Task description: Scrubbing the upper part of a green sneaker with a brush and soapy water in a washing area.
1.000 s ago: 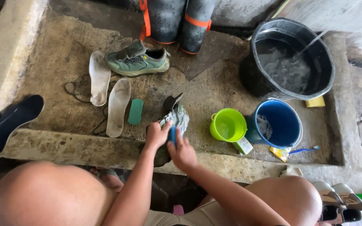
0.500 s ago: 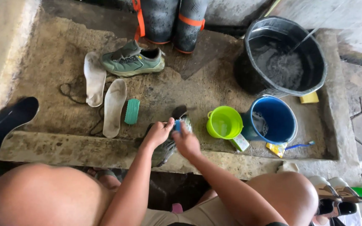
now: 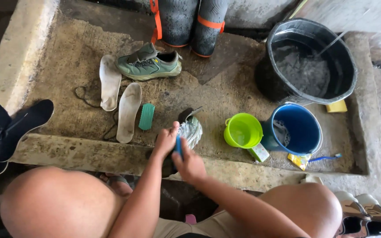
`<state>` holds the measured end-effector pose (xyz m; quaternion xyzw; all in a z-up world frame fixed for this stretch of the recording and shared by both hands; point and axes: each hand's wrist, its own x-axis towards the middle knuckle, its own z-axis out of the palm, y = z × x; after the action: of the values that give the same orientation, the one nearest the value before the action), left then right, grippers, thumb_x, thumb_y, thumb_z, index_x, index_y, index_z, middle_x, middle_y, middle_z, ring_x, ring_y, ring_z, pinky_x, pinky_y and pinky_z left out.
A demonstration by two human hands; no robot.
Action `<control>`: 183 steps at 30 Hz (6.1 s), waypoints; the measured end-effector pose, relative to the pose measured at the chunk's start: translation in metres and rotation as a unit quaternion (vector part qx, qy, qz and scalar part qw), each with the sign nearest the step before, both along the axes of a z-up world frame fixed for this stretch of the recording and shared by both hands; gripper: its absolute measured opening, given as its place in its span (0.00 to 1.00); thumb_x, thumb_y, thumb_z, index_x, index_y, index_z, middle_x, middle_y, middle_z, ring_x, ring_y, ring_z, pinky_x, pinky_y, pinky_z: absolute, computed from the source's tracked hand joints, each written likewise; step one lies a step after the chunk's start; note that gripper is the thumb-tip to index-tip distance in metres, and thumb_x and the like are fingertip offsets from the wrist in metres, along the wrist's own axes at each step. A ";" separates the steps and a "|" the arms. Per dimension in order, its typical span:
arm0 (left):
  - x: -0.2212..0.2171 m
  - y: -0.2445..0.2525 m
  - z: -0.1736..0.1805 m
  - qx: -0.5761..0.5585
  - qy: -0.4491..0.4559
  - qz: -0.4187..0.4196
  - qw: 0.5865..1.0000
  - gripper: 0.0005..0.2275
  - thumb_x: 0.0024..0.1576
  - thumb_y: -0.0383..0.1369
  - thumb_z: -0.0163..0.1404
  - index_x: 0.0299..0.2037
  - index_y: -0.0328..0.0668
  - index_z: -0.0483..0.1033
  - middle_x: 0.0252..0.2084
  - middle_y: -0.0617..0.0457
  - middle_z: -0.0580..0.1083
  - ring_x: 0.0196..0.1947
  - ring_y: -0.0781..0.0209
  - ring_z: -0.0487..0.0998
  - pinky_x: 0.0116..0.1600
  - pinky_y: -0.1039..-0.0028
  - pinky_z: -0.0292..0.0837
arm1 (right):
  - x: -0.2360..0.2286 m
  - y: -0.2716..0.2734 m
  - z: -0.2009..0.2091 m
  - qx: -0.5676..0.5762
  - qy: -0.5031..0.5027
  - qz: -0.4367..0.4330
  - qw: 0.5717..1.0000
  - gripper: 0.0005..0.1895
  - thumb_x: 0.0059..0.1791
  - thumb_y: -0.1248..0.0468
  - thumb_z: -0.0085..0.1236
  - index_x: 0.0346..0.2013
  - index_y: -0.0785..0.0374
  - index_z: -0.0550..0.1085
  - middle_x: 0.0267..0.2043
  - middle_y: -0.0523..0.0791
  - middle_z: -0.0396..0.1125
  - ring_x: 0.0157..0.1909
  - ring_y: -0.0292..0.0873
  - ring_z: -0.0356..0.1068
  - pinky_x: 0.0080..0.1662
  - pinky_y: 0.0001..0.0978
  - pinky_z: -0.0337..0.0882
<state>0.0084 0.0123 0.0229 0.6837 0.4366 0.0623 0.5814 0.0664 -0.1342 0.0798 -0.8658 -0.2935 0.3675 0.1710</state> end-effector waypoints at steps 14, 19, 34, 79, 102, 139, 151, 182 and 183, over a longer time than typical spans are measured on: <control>-0.020 0.007 0.004 -0.009 -0.003 0.069 0.998 0.35 0.65 0.59 0.36 0.27 0.29 0.78 0.32 0.37 0.79 0.43 0.42 0.79 0.51 0.53 0.69 | 0.003 -0.031 -0.042 0.321 -0.367 0.170 0.856 0.35 0.45 0.45 0.59 0.68 0.35 0.67 0.29 0.40 0.64 0.21 0.52 0.72 0.23 0.43 0.74; -0.018 -0.002 0.008 -0.020 0.000 0.094 0.995 0.35 0.65 0.59 0.35 0.28 0.29 0.78 0.34 0.35 0.78 0.44 0.39 0.78 0.52 0.52 0.68 | 0.038 -0.017 -0.059 0.243 -0.336 0.083 0.906 0.34 0.49 0.46 0.54 0.70 0.40 0.65 0.32 0.50 0.67 0.27 0.62 0.73 0.29 0.55 0.74; -0.031 -0.019 0.062 -0.085 0.158 -0.104 0.978 0.32 0.43 0.54 0.65 0.49 0.34 0.81 0.56 0.36 0.76 0.63 0.41 0.72 0.64 0.57 0.68 | 0.053 0.001 0.004 -0.014 -0.054 0.087 0.995 0.37 0.49 0.32 0.41 0.73 0.25 0.52 0.52 0.52 0.72 0.58 0.57 0.72 0.58 0.51 0.72; 0.071 -0.079 0.083 -0.529 -0.402 0.345 0.663 0.15 0.57 0.44 0.59 0.41 0.39 0.79 0.43 0.46 0.80 0.47 0.49 0.81 0.59 0.59 0.74 | 0.107 -0.022 0.052 0.324 -0.350 -0.054 0.877 0.32 0.49 0.52 0.55 0.69 0.39 0.63 0.43 0.52 0.68 0.42 0.59 0.71 0.43 0.50 0.72; 0.082 -0.090 0.087 -0.390 -0.357 0.321 0.786 0.10 0.61 0.37 0.57 0.45 0.44 0.72 0.43 0.53 0.71 0.48 0.59 0.71 0.60 0.63 0.68 | 0.068 -0.025 0.016 0.391 -0.324 -0.024 0.861 0.35 0.52 0.49 0.52 0.73 0.50 0.61 0.42 0.49 0.69 0.37 0.56 0.76 0.33 0.42 0.76; 0.040 -0.039 0.083 -0.008 0.279 -0.129 0.952 0.30 0.51 0.51 0.59 0.61 0.43 0.70 0.60 0.42 0.75 0.62 0.45 0.74 0.61 0.54 0.73 | 0.421 -0.205 -0.212 -0.236 -0.060 -0.198 0.949 0.31 0.43 0.53 0.57 0.55 0.70 0.77 0.54 0.59 0.72 0.57 0.61 0.71 0.54 0.67 0.68; 0.020 -0.020 0.073 -0.093 0.186 0.034 0.978 0.38 0.50 0.57 0.59 0.63 0.34 0.70 0.65 0.36 0.69 0.67 0.41 0.68 0.66 0.50 0.67 | 0.333 -0.084 -0.003 0.337 0.041 -0.449 0.827 0.16 0.43 0.60 0.73 0.40 0.59 0.75 0.38 0.50 0.70 0.40 0.49 0.75 0.39 0.55 0.80; -0.012 -0.009 0.150 -0.069 0.109 -0.150 0.980 0.33 0.61 0.51 0.45 0.58 0.17 0.70 0.60 0.22 0.69 0.65 0.30 0.68 0.67 0.45 0.64 | 0.088 0.029 -0.036 -0.023 -0.120 0.045 0.992 0.41 0.52 0.37 0.40 0.78 0.40 0.47 0.55 0.54 0.65 0.56 0.65 0.71 0.56 0.54 0.72; -0.010 -0.015 0.121 -0.068 0.105 -0.152 0.980 0.33 0.61 0.51 0.45 0.58 0.17 0.70 0.60 0.22 0.69 0.65 0.30 0.68 0.67 0.45 0.64 | 0.069 0.011 -0.021 -0.023 -0.123 0.042 0.991 0.41 0.52 0.37 0.40 0.78 0.40 0.47 0.55 0.54 0.65 0.56 0.65 0.71 0.56 0.54 0.72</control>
<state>-0.0013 -0.0031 0.1443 0.7036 0.3897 -0.1289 0.5800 0.1350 -0.1228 0.0583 -0.8949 -0.3401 0.2720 0.0975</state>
